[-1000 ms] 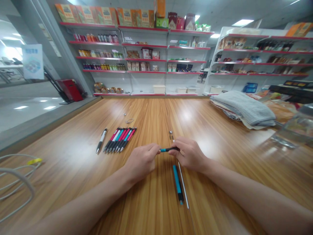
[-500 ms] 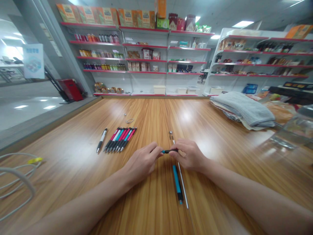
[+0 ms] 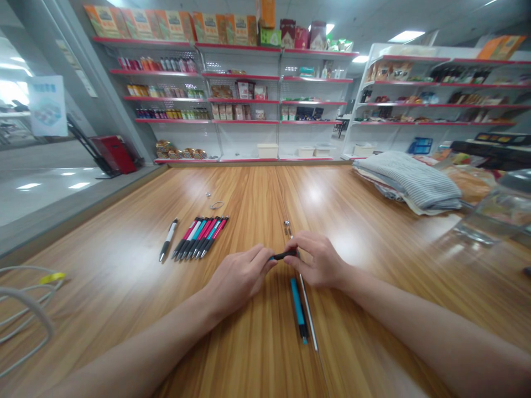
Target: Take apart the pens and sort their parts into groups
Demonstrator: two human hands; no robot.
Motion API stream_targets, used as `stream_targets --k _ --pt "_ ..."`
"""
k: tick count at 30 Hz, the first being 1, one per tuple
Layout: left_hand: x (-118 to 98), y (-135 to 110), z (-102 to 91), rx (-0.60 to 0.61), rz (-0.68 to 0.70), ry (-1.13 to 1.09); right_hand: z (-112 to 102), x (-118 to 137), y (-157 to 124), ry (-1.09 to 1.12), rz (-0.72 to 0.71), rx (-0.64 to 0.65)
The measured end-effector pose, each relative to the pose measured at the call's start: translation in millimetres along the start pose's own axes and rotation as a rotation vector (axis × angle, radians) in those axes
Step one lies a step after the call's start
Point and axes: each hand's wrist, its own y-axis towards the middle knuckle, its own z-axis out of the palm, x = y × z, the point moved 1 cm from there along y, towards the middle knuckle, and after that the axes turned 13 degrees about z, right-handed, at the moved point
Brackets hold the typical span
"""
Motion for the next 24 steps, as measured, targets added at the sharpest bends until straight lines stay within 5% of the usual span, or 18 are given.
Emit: stream_targets --k 8,24 --pt "-3 0 3.1 0.001 0.057 0.001 0 0 -16 -0.039 0.202 0.033" --pt "-4 0 3.5 0.014 0.072 -0.079 -9 6 -26 0.14 0.233 0.062"
